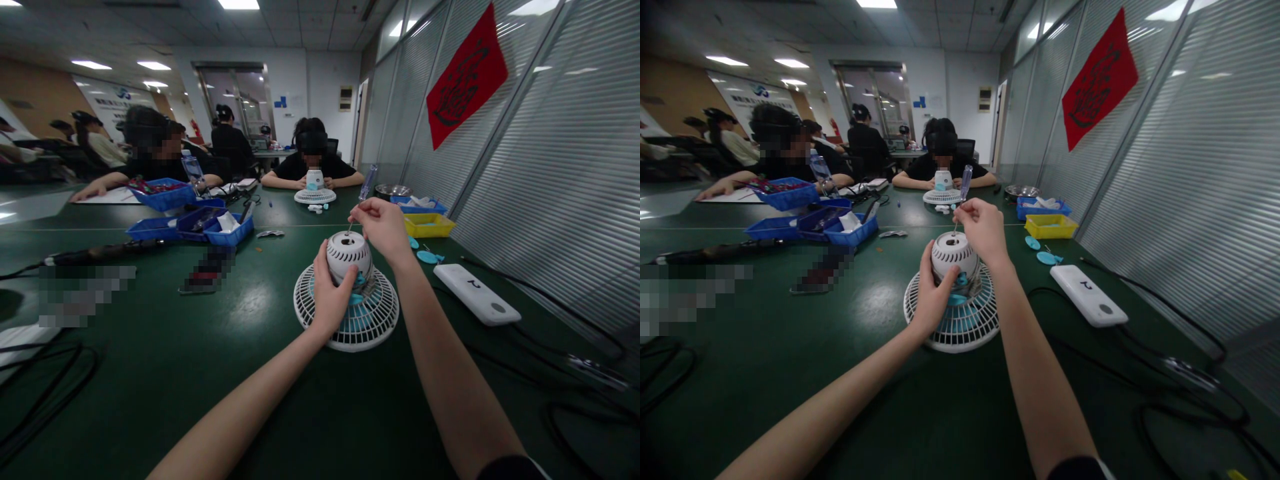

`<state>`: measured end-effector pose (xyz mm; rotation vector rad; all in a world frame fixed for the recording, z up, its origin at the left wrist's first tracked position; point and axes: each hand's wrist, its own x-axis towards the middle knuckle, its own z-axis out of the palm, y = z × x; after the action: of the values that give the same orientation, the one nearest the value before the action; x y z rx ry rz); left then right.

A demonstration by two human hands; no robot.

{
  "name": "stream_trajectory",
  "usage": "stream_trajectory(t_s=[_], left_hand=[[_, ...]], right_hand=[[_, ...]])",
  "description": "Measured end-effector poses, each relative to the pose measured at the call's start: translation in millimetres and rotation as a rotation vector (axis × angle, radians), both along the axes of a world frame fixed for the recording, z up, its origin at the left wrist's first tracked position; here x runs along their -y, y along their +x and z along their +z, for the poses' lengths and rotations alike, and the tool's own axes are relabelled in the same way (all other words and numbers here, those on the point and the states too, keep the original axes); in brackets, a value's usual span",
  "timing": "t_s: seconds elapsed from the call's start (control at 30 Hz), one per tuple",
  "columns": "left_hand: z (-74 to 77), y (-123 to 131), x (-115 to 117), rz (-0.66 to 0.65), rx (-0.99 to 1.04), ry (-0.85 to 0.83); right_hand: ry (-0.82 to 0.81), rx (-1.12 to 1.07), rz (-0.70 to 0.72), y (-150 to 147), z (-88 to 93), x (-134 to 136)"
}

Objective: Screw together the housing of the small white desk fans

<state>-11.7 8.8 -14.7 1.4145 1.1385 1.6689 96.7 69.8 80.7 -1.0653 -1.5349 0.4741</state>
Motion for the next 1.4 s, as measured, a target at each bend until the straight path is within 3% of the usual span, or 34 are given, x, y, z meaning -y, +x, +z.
stream_trajectory(t_s=[0.23, 0.5, 0.77, 1.1, 1.4], left_hand=[[-1.0, 1.5, -0.8, 0.015, 0.023, 0.022], [-0.7, 0.0, -0.4, 0.009, 0.02, 0.016], [0.5, 0.1, 0.6, 0.004, 0.018, 0.016], [1.5, 0.6, -0.1, -0.005, 0.019, -0.005], [2.1, 0.2, 1.4, -0.01, 0.018, -0.01]], right_hand=[[-0.027, 0.007, 0.029, -1.7, 2.6, 3.7], [0.059, 0.118, -0.075, 2.4, 1.6, 3.6], [0.036, 0.002, -0.007, 2.2, -3.1, -1.3], [-0.028, -0.016, 0.039, -1.4, 3.4, 4.6], [0.053, 0.098, -0.074, 1.2, 2.6, 3.6]])
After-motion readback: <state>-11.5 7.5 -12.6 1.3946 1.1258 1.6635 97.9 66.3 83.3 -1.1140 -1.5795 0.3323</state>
